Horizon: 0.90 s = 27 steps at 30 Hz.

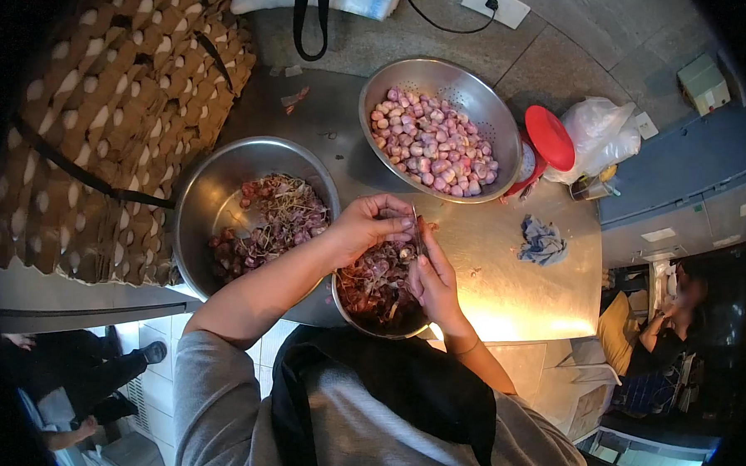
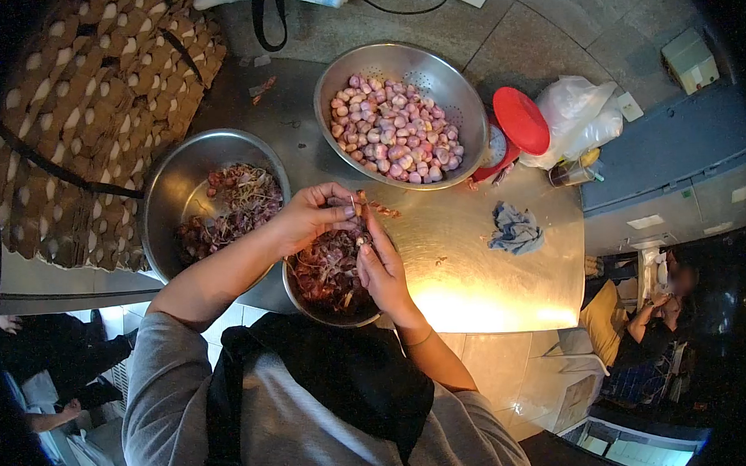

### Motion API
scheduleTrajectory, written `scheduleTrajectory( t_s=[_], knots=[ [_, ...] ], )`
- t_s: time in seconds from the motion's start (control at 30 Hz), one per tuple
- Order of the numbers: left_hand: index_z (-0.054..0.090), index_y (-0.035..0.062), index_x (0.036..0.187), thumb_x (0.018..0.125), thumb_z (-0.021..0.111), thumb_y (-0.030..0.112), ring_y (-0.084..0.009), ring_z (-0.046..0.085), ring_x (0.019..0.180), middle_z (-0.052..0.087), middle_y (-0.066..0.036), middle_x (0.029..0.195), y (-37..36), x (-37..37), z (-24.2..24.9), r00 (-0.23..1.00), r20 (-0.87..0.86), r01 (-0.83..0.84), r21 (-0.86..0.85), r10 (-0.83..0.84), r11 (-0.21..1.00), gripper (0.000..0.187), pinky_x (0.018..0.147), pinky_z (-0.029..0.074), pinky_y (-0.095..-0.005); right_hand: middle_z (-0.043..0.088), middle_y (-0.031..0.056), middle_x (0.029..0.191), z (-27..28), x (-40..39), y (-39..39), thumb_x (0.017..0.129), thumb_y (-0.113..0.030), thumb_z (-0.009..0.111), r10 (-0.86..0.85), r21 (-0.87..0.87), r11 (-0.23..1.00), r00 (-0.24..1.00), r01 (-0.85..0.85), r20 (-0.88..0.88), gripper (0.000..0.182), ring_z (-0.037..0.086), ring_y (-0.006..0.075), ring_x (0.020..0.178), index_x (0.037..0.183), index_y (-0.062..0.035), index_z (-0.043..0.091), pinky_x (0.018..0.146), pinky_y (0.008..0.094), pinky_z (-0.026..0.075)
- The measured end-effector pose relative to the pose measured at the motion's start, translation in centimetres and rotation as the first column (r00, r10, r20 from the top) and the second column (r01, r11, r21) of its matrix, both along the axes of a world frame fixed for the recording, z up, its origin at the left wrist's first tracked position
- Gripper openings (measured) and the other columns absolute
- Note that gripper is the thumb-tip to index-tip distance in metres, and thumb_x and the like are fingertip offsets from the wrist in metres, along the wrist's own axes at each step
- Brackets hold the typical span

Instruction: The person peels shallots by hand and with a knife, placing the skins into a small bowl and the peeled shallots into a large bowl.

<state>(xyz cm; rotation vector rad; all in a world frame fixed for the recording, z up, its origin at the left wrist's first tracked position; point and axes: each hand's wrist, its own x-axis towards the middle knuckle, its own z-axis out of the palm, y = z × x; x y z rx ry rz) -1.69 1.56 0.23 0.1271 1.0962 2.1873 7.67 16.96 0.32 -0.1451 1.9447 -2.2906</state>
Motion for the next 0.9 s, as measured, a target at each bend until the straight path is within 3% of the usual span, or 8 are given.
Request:
scheduleTrajectory(
  t_s=[0.4, 0.9],
  knots=[
    [0.057, 0.0022, 0.091, 0.08, 0.058, 0.001, -0.016, 0.059, 0.083, 0.06, -0.007, 0.091, 0.1, 0.0, -0.1, 1.0, -0.006, -0.012, -0.005, 0.012, 1.0, 0.011, 0.074, 0.052, -0.0292, 0.033, -0.0031, 0.051, 0.0, -0.1, 0.5, 0.094, -0.024, 0.034, 0.047, -0.158, 0.987, 0.998, -0.039, 0.051, 0.048, 0.031, 0.0047, 0.042, 0.137, -0.009, 0.019, 0.039, 0.0169, 0.028],
    [0.056, 0.0019, 0.093, 0.081, 0.057, 0.001, -0.0152, 0.059, 0.083, 0.059, -0.007, 0.092, 0.1, 0.1, -0.1, 1.0, 0.009, 0.001, -0.016, -0.001, 1.0, 0.013, 0.073, 0.052, -0.0284, 0.033, -0.0032, 0.051, -1.0, -0.1, 0.6, 0.094, -0.02, 0.034, 0.004, -0.165, 0.986, 0.999, 0.003, 0.041, 0.045, 0.031, 0.0053, 0.042, 0.136, -0.0096, 0.023, 0.039, 0.0174, 0.029]
  ],
)
